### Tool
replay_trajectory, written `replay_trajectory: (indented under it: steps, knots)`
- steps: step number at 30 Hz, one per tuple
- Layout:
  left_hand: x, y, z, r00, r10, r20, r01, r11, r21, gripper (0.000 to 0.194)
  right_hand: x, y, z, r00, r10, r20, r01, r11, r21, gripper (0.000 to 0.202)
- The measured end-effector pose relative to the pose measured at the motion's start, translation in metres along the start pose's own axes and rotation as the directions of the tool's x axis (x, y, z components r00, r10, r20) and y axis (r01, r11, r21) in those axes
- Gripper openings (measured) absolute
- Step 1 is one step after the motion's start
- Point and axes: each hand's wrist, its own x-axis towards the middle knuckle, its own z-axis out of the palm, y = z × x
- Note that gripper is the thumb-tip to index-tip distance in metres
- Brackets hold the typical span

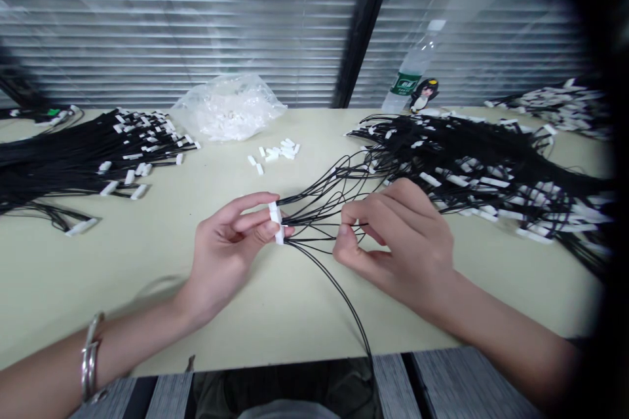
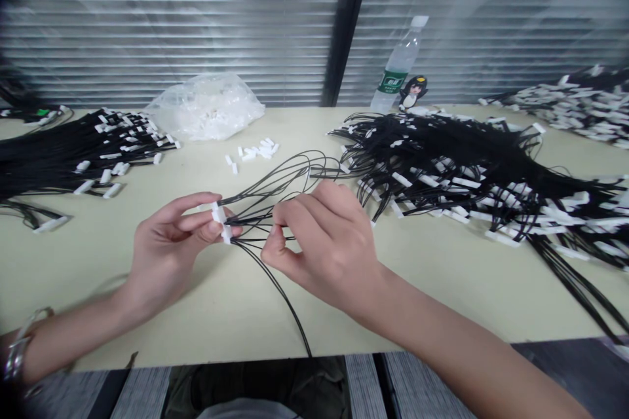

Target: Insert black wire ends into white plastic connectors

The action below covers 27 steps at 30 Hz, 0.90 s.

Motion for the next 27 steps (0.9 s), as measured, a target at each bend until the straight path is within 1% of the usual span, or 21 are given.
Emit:
replay_trajectory:
  steps: [5, 10, 15, 17, 20, 24, 27]
  knots:
    - [-0.0004, 0.0002, 0.0005, 1.0, 0.004, -0.004, -0.004, 1.0, 0.001, 0.026, 0.0, 0.0006, 0.0007, 1.0, 0.022, 0.007, -0.022, 1.0, -0.007, 0.011]
    - [-0.0006, 0.0013, 0.0008, 1.0, 0.004, 0.018, -0.004, 1.0, 0.0, 0.025, 0.0003, -0.0004, 0.0017, 1.0, 0.013, -0.001, -0.013, 1.0, 0.003, 0.012]
    - [-0.0002, -0.0001, -0.0001, 1.0, -0.004, 0.014, 0.004, 1.0, 0.004, 0.025, -0.0005, -0.0016, 0.0021, 1.0, 0.015, -0.006, -0.015, 0.999, 0.037, 0.011]
    - [0.0004, -0.001, -0.0004, 1.0, -0.013, 0.005, 0.013, 1.0, -0.001, 0.025, -0.0007, -0.0016, 0.0018, 1.0, 0.011, 0.012, -0.012, 0.999, 0.048, 0.01]
    - [0.0014, -0.0014, -0.0004, 0.999, -0.032, -0.008, 0.032, 0.999, -0.01, 0.025, -0.0017, -0.0008, 0.0019, 0.998, 0.009, 0.068, -0.012, 0.999, 0.047, 0.008]
    - [0.0019, -0.0007, 0.0001, 0.999, -0.045, 0.004, 0.045, 0.998, -0.035, 0.025, -0.0053, 0.0003, 0.0047, 0.99, -0.041, 0.132, 0.037, 0.999, 0.032, 0.008]
    - [0.0019, -0.0005, -0.0001, 0.998, -0.06, 0.011, 0.06, 0.998, -0.033, 0.026, -0.008, -0.0001, 0.0083, 0.988, -0.065, 0.143, 0.06, 0.997, 0.038, 0.008]
